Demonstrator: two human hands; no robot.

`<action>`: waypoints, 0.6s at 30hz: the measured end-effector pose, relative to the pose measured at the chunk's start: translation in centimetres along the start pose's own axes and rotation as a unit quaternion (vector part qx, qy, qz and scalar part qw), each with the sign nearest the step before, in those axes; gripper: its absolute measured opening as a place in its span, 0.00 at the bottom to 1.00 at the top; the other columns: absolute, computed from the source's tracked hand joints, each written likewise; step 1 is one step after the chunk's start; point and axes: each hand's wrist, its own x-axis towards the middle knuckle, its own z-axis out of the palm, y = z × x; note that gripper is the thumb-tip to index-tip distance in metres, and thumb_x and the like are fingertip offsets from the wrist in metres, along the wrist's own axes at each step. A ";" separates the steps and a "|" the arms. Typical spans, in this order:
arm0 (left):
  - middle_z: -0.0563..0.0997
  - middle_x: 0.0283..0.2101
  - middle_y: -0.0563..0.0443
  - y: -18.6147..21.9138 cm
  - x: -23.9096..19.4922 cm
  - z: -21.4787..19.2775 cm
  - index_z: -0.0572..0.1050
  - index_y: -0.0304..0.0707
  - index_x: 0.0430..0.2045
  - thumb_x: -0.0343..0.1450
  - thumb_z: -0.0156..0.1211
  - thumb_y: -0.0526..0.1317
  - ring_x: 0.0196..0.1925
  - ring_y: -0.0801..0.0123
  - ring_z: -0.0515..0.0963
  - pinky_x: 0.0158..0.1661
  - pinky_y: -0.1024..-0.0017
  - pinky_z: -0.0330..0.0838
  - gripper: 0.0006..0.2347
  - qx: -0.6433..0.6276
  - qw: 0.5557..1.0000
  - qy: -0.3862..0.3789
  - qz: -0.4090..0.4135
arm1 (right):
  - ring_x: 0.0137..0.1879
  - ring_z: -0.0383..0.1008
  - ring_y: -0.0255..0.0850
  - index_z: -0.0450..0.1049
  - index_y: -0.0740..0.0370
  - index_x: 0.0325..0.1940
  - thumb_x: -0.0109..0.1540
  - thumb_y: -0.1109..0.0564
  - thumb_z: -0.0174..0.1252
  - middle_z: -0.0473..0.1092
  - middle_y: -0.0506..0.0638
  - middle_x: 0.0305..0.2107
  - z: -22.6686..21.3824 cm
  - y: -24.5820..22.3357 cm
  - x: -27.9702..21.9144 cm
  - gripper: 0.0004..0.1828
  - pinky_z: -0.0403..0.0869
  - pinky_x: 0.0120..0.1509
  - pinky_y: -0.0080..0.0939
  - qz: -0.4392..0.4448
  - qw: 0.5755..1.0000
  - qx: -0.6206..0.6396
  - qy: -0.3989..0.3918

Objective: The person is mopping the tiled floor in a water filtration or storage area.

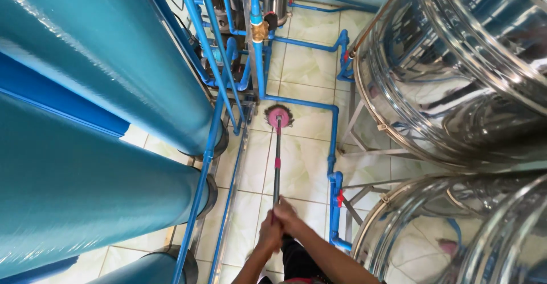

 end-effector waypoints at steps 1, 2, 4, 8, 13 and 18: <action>0.70 0.25 0.44 -2.4 -1.4 -1.4 0.62 0.58 0.71 0.75 0.50 0.49 0.15 0.67 0.66 0.15 0.67 0.58 0.25 0.001 1.000 -0.021 0.005 | 0.36 0.70 0.47 0.67 0.59 0.58 0.68 0.49 0.44 0.69 0.55 0.35 0.2 3.2 -0.3 0.18 0.71 0.36 0.57 0.074 0.997 -0.020 0.002; 0.70 0.25 0.44 -6.7 -0.2 -3.0 0.62 0.58 0.71 0.75 0.50 0.49 0.15 0.67 0.66 0.15 0.67 0.58 0.25 0.003 1.000 -0.023 0.005 | 0.36 0.70 0.47 0.67 0.59 0.58 0.68 0.49 0.44 0.69 0.55 0.35 0.9 4.2 -3.4 0.18 0.71 0.36 0.57 0.073 0.997 -0.018 0.004; 0.80 0.28 0.47 -14.9 2.4 -6.2 0.66 0.54 0.68 0.73 0.54 0.45 0.17 0.71 0.70 0.18 0.71 0.64 0.24 -0.012 0.995 -0.069 0.064 | 0.36 0.72 0.52 0.66 0.62 0.43 0.68 0.50 0.44 0.68 0.56 0.32 2.1 6.1 -9.3 0.13 0.74 0.34 0.64 0.147 0.985 -0.036 -0.079; 0.83 0.39 0.48 -23.6 6.5 -6.2 0.67 0.45 0.62 0.75 0.59 0.40 0.33 0.76 0.80 0.33 0.77 0.73 0.19 0.075 0.912 -0.073 0.396 | 0.36 0.70 0.48 0.68 0.57 0.44 0.68 0.52 0.46 0.68 0.53 0.32 1.6 10.0 -12.3 0.09 0.73 0.36 0.56 0.089 0.996 0.012 -0.020; 0.70 0.24 0.49 -15.5 4.2 -0.2 0.65 0.61 0.65 0.74 0.54 0.45 0.16 0.76 0.66 0.17 0.76 0.59 0.21 0.133 0.984 -0.036 0.117 | 0.33 0.69 0.43 0.73 0.58 0.44 0.66 0.54 0.47 0.69 0.53 0.30 -3.3 10.6 -4.8 0.10 0.72 0.36 0.47 -0.057 0.994 0.044 0.085; 0.72 0.17 0.48 1.2 3.1 7.4 0.72 0.56 0.61 0.74 0.47 0.44 0.12 0.64 0.68 0.13 0.65 0.59 0.18 0.034 0.997 -0.065 0.033 | 0.33 0.68 0.42 0.73 0.53 0.42 0.65 0.57 0.47 0.67 0.51 0.28 -12.6 1.0 3.2 0.08 0.72 0.36 0.48 -0.086 0.985 0.126 0.077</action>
